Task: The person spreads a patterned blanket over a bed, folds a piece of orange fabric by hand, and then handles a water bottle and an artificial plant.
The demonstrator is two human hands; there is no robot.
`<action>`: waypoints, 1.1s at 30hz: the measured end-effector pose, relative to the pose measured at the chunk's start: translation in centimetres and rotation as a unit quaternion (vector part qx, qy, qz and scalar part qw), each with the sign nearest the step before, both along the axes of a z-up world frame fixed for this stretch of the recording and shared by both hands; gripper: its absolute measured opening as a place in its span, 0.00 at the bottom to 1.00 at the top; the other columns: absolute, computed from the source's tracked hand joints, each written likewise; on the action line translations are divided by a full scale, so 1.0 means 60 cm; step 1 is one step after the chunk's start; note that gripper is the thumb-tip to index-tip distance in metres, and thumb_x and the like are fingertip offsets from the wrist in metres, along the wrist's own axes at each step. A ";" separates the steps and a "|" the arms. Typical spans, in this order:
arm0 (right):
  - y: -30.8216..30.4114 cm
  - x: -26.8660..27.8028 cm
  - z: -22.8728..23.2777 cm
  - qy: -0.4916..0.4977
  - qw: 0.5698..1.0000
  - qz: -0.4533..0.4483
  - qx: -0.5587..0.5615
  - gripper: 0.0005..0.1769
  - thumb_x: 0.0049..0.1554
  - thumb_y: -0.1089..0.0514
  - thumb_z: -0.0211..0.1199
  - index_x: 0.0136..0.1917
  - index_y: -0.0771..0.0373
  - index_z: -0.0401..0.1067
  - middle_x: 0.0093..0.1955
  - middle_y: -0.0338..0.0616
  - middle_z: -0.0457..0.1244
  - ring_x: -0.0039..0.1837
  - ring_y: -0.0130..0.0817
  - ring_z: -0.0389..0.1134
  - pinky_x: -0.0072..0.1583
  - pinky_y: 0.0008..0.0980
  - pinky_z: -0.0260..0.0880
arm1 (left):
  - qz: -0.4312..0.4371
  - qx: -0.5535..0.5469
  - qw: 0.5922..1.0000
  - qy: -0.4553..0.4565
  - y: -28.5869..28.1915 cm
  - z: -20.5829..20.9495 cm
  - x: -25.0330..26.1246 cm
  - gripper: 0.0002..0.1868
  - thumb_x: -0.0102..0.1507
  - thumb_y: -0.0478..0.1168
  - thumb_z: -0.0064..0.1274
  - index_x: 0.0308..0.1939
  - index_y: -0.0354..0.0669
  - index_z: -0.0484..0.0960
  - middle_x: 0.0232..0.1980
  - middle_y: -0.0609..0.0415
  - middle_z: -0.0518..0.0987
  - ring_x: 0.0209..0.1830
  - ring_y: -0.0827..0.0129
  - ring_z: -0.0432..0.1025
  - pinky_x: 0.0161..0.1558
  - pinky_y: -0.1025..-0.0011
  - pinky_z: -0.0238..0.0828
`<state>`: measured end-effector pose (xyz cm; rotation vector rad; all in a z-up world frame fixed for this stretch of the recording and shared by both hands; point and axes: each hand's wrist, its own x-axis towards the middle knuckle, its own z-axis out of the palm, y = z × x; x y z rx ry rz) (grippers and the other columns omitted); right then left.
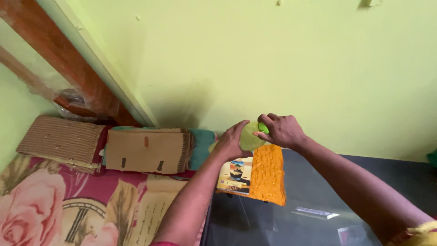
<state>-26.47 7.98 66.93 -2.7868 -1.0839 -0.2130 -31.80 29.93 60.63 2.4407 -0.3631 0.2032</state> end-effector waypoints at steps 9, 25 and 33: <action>0.031 0.040 -0.032 0.163 0.958 -0.215 0.100 0.40 0.64 0.24 0.40 0.63 0.59 0.69 0.46 0.57 0.72 0.52 0.54 0.73 0.55 0.53 0.71 | 0.128 0.170 0.970 -0.119 -0.045 -0.029 0.011 0.56 0.47 0.41 0.75 0.74 0.42 0.57 0.71 0.37 0.65 0.73 0.47 0.61 0.68 0.41 0.55; -0.044 0.134 -0.005 0.301 0.927 -0.206 0.086 0.36 0.69 0.34 0.46 0.59 0.69 0.78 0.47 0.55 0.75 0.46 0.40 0.76 0.53 0.38 0.75 | 0.111 0.192 0.972 -0.079 -0.049 -0.003 0.100 0.59 0.46 0.40 0.76 0.76 0.46 0.55 0.74 0.39 0.62 0.76 0.48 0.57 0.72 0.42 0.51; -0.060 0.176 0.001 0.295 0.934 -0.104 0.175 0.31 0.63 0.38 0.54 0.65 0.65 0.70 0.51 0.57 0.73 0.50 0.44 0.78 0.53 0.39 0.78 | 0.118 0.141 0.980 -0.079 -0.053 -0.004 0.135 0.59 0.45 0.39 0.76 0.75 0.46 0.56 0.74 0.40 0.63 0.74 0.46 0.60 0.72 0.44 0.53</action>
